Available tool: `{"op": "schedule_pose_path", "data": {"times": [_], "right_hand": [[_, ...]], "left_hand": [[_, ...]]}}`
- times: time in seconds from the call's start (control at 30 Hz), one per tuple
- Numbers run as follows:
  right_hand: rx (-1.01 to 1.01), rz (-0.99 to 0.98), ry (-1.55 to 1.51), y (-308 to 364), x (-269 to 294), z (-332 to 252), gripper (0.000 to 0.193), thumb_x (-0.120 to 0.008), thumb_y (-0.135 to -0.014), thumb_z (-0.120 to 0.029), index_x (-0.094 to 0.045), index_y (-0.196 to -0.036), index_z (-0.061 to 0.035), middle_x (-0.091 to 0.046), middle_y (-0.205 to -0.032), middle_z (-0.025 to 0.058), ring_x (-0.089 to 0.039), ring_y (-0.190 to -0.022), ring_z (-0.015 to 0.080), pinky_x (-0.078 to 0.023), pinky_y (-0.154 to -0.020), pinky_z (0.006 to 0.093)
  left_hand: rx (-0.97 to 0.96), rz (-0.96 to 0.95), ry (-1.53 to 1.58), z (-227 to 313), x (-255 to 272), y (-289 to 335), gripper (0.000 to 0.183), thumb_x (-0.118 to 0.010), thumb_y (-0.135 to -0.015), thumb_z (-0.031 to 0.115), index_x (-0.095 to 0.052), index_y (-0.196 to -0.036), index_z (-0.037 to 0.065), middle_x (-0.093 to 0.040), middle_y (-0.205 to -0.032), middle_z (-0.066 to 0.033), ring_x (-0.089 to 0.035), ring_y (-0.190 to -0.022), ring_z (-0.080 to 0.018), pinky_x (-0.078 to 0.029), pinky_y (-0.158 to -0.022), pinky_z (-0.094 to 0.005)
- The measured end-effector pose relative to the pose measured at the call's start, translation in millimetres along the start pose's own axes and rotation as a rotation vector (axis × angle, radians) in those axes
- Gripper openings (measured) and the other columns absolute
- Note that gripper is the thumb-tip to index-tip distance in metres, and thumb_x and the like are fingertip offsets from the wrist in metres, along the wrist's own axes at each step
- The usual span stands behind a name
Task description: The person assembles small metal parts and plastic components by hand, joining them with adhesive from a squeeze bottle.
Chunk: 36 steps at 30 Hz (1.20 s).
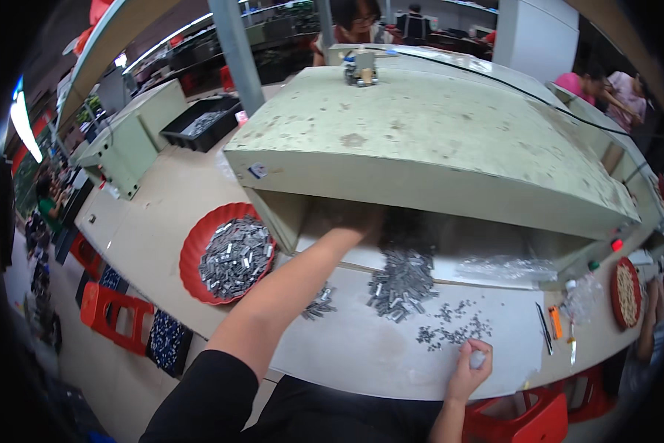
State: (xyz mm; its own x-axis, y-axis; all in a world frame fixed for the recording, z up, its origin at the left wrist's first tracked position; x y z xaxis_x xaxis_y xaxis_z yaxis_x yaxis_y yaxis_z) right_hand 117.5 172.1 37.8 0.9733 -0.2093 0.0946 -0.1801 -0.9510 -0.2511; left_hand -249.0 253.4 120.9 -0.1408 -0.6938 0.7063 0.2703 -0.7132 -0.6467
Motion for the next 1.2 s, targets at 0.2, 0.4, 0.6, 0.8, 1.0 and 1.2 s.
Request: {"op": "schedule_pose_path", "data": {"times": [0.2,0.4,0.6,0.8,1.0,1.2], "right_hand": [[0.076,-0.004,0.033,1,3,-3,0.005,-0.056,-0.078,-0.002,-0.053,-0.082,-0.0007,-0.050,-0.068,0.0009,-0.040,-0.054,0.0042,-0.032,-0.049,0.0165],[-0.027,-0.097,-0.181,29,-7,-42,0.017,-0.054,-0.077,0.000,-0.049,-0.093,-0.0021,-0.052,-0.072,0.0037,-0.043,-0.056,0.0069,-0.035,-0.051,0.0186],[-0.121,-0.365,-0.713,50,-29,-97,0.018,-0.051,-0.078,0.000,-0.046,-0.095,-0.0033,-0.052,-0.078,0.0099,-0.038,-0.045,0.0094,-0.034,-0.042,0.0212],[-0.007,-1.209,-1.547,102,-51,-235,0.010,-0.047,-0.082,-0.003,-0.053,-0.084,0.0041,-0.050,-0.085,0.0200,-0.040,-0.042,0.0174,-0.033,-0.037,0.0271],[-0.079,-1.484,-1.534,136,-64,-240,0.014,-0.054,-0.079,-0.002,-0.059,-0.092,-0.0006,-0.055,-0.088,0.0165,-0.048,-0.051,0.0153,-0.038,-0.043,0.0197],[0.141,-1.659,-1.527,148,-53,-217,0.013,-0.046,-0.081,-0.001,-0.053,-0.088,0.0076,-0.050,-0.086,0.0215,-0.043,-0.044,0.0200,-0.034,-0.039,0.0290]], "left_hand": [[0.291,-0.500,0.796,30,13,72,0.021,-0.060,-0.075,0.015,-0.057,-0.090,-0.001,-0.063,-0.083,-0.0108,-0.060,-0.078,-0.0198,-0.046,-0.062,-0.0324],[0.642,-0.680,1.399,67,39,172,0.025,-0.060,-0.077,0.008,-0.055,-0.101,0.002,-0.063,-0.082,-0.0045,-0.056,-0.076,-0.0079,-0.045,-0.062,-0.0224],[0.781,-0.741,1.620,73,9,208,0.024,-0.059,-0.077,0.006,-0.054,-0.100,0.002,-0.062,-0.088,-0.0093,-0.057,-0.077,-0.0102,-0.046,-0.067,-0.0236],[0.733,-0.666,1.697,71,15,207,0.018,-0.058,-0.078,0.005,-0.054,-0.095,0.003,-0.061,-0.093,-0.0115,-0.058,-0.078,-0.0112,-0.047,-0.069,-0.0228],[0.794,-0.677,1.696,73,15,213,0.019,-0.057,-0.079,0.005,-0.054,-0.097,0.001,-0.061,-0.095,-0.0110,-0.058,-0.082,-0.0123,-0.046,-0.073,-0.0240],[0.799,-0.664,1.652,68,19,219,0.018,-0.057,-0.079,0.007,-0.055,-0.096,0.001,-0.061,-0.094,-0.0124,-0.059,-0.081,-0.0126,-0.048,-0.073,-0.0251]]}}
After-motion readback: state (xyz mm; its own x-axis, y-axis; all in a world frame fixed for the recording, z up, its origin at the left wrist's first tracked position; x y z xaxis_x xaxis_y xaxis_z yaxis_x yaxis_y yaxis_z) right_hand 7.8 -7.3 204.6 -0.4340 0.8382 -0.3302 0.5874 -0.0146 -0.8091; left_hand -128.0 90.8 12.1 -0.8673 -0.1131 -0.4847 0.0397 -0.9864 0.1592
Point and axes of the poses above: each hand's wrist, its own y-axis away from the middle knuckle, its own x-axis out of the back of the hand, z = x × y, the point moved 9 cm from there along -y, towards the middle knuckle
